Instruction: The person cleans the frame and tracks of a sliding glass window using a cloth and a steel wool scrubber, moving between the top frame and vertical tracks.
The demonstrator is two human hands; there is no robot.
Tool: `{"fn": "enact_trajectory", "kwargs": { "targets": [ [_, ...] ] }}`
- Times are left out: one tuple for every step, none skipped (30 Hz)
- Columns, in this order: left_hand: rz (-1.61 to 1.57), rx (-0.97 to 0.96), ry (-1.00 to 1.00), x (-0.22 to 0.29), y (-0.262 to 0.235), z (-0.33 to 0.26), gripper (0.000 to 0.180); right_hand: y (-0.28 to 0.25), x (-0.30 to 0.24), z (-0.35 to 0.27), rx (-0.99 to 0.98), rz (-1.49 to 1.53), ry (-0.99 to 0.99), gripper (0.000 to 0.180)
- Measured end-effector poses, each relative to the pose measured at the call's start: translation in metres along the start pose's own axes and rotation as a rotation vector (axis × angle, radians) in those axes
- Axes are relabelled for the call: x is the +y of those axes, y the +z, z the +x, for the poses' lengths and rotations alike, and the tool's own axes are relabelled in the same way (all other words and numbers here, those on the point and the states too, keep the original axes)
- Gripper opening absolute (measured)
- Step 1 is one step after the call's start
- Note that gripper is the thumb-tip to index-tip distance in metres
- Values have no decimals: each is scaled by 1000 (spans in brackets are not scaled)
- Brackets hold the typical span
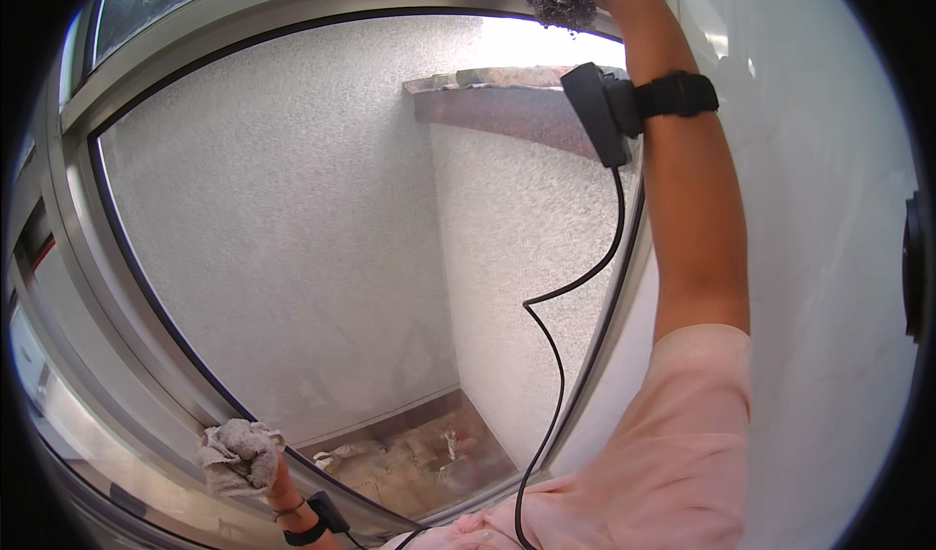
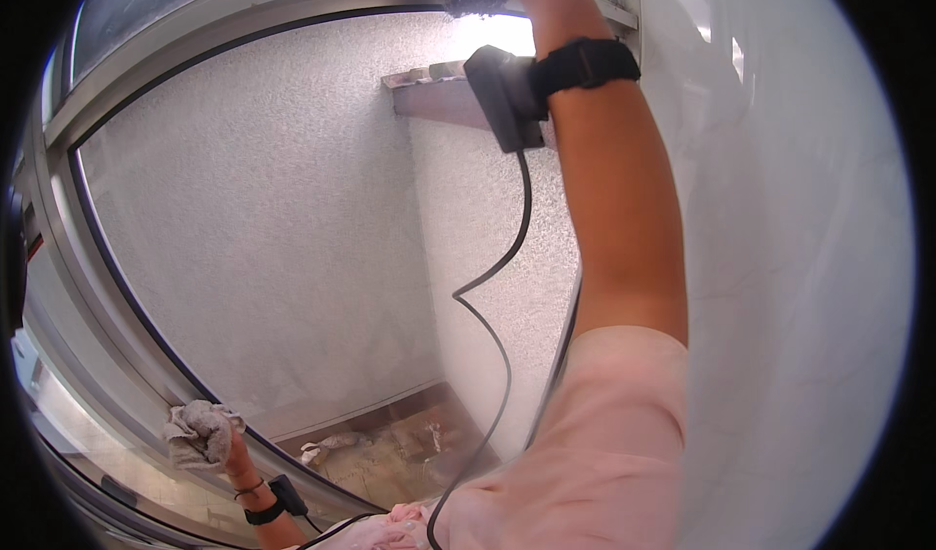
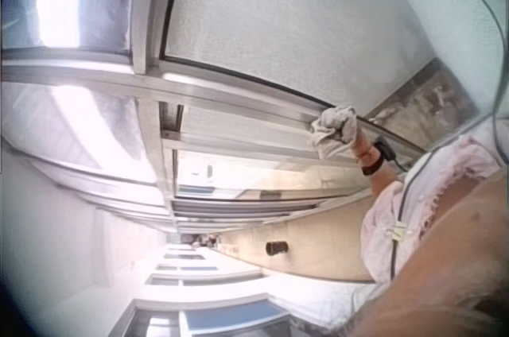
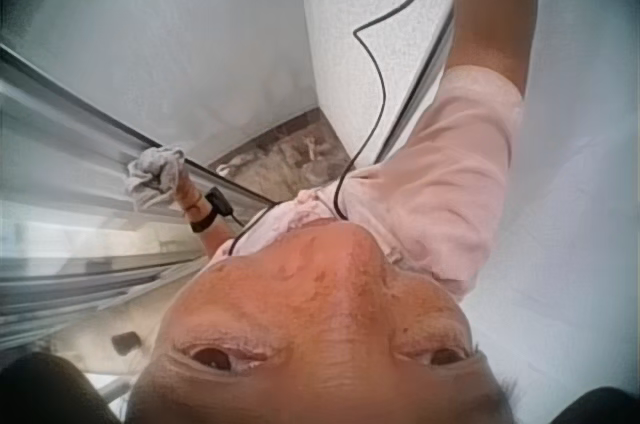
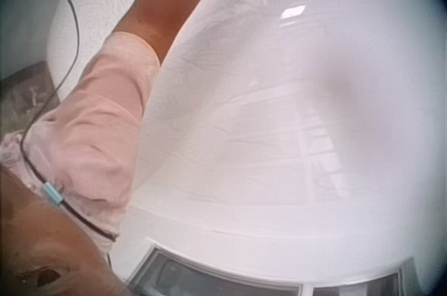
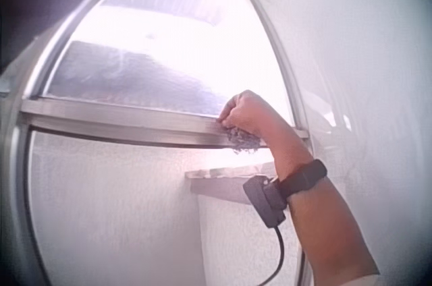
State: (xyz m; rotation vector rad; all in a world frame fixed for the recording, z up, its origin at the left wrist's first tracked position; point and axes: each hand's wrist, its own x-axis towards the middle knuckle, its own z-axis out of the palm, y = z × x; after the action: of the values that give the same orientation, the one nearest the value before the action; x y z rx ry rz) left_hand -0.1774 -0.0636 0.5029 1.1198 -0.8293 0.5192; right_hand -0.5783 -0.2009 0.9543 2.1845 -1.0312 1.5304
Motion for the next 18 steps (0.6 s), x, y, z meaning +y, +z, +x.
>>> {"fn": "enact_trajectory", "kwargs": {
  "targets": [
    [125,18,103,-2,0,2,61,-1,2,2,-24,-32,-15,20],
    [249,38,203,-2,1,1,60,-5,9,3,-24,-29,-16,20],
    [249,34,206,-2,1,0,60,-13,22,2,-22,3,89,20],
    [89,11,42,-1,1,-2,62,-20,34,0,-19,34,194,21],
    [7,1,-35,-6,2,-3,62,-24,45,0,-3,-1,152,22],
    [-70,-4,-114,-12,1,-4,63,-24,46,2,-1,4,152,22],
    [-45,8,-127,-32,-6,-6,63,-23,46,5,-33,18,119,22],
    [-34,17,-131,-34,-7,-5,63,-18,43,7,-66,29,87,22],
    [-20,21,-136,-27,-6,-3,63,-16,32,5,-62,33,86,22],
    [66,4,-47,-18,-6,-4,63,-12,21,4,-95,32,37,22],
    [111,-8,-2,-15,-7,-2,63,-11,11,3,-131,26,-12,22],
    [148,-13,39,-11,-6,-1,64,-12,15,5,-130,27,-12,22],
    [195,-19,84,-12,-7,0,64,-14,23,7,-152,121,38,22],
    [223,-22,104,-9,-8,0,64,-15,31,8,-177,216,87,21],
    [248,-25,127,-4,-6,1,63,-17,38,3,-180,218,88,21],
    [177,-15,44,5,-3,1,63,-20,46,-3,-86,127,173,20],
    [134,-9,-1,8,-2,1,62,-24,50,-7,14,30,256,20],
    [94,-3,-43,11,0,1,62,-21,56,-9,13,24,255,20]
  ]
}}
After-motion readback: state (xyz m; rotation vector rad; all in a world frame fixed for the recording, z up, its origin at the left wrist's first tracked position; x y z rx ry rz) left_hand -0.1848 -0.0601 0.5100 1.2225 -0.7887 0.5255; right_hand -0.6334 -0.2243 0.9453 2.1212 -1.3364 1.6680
